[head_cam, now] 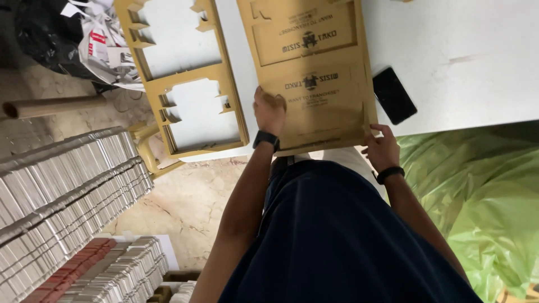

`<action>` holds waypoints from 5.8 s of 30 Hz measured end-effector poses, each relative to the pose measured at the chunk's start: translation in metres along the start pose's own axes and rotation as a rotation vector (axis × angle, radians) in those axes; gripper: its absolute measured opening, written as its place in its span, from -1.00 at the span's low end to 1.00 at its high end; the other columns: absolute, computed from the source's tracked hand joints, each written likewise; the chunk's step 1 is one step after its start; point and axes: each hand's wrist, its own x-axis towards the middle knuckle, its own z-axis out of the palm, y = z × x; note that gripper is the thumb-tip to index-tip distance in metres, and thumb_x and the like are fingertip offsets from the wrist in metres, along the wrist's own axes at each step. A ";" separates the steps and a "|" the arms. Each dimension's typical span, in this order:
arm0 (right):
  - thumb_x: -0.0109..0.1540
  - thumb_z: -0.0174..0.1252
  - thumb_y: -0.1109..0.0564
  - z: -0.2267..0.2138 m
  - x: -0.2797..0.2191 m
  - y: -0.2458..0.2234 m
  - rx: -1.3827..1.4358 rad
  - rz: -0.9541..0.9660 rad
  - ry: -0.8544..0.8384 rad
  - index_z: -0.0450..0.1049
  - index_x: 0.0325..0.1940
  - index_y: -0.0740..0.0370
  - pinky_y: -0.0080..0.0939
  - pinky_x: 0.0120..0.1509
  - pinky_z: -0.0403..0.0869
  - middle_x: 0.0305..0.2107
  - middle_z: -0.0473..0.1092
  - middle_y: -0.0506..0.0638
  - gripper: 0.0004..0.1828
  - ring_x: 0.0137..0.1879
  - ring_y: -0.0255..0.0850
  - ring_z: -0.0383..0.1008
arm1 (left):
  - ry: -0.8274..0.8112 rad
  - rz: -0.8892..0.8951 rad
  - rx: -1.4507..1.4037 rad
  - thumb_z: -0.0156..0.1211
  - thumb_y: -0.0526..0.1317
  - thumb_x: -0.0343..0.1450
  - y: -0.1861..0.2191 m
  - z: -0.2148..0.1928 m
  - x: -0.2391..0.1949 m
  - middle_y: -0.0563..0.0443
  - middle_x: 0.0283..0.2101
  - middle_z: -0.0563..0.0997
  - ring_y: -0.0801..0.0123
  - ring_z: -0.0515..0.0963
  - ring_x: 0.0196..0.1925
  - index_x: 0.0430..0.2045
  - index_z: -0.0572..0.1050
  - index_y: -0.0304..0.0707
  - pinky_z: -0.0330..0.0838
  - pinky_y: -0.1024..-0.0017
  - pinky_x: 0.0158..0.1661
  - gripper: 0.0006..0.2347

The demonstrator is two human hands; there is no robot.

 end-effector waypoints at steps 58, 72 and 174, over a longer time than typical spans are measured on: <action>0.25 0.19 0.05 0.085 0.011 -0.236 -0.274 -0.065 -0.625 0.40 -0.75 0.15 -0.43 -0.66 0.26 -0.83 0.33 -0.02 -0.54 -0.75 -0.37 0.25 | -0.509 0.241 0.476 0.02 -0.22 0.40 0.041 -0.087 -0.016 -0.06 -0.38 0.56 -0.07 0.72 -0.34 -0.03 0.33 -0.28 0.63 0.10 -0.29 -0.72; 0.10 0.37 -0.25 0.090 0.023 -0.217 -0.247 -0.114 -0.637 0.52 -0.63 0.21 -0.23 -0.55 0.39 -0.71 0.45 0.06 -0.50 -0.63 -0.22 0.41 | -0.619 -0.032 0.477 0.03 -0.04 0.39 0.018 -0.071 -0.028 -0.18 -0.31 0.63 -0.18 0.71 -0.18 -0.23 0.41 -0.19 0.61 0.01 -0.19 -0.76; 0.25 0.19 -0.26 -0.013 0.131 -0.162 -0.452 -0.409 -0.400 0.58 -0.22 0.36 0.17 -0.15 0.52 -0.49 0.52 0.27 -0.44 -0.29 0.20 0.59 | -0.378 -0.418 0.095 0.57 0.28 0.11 0.183 -0.003 -0.023 -0.09 0.55 -0.68 -0.36 -0.76 0.50 0.45 -0.52 0.54 -0.55 -0.71 0.16 0.25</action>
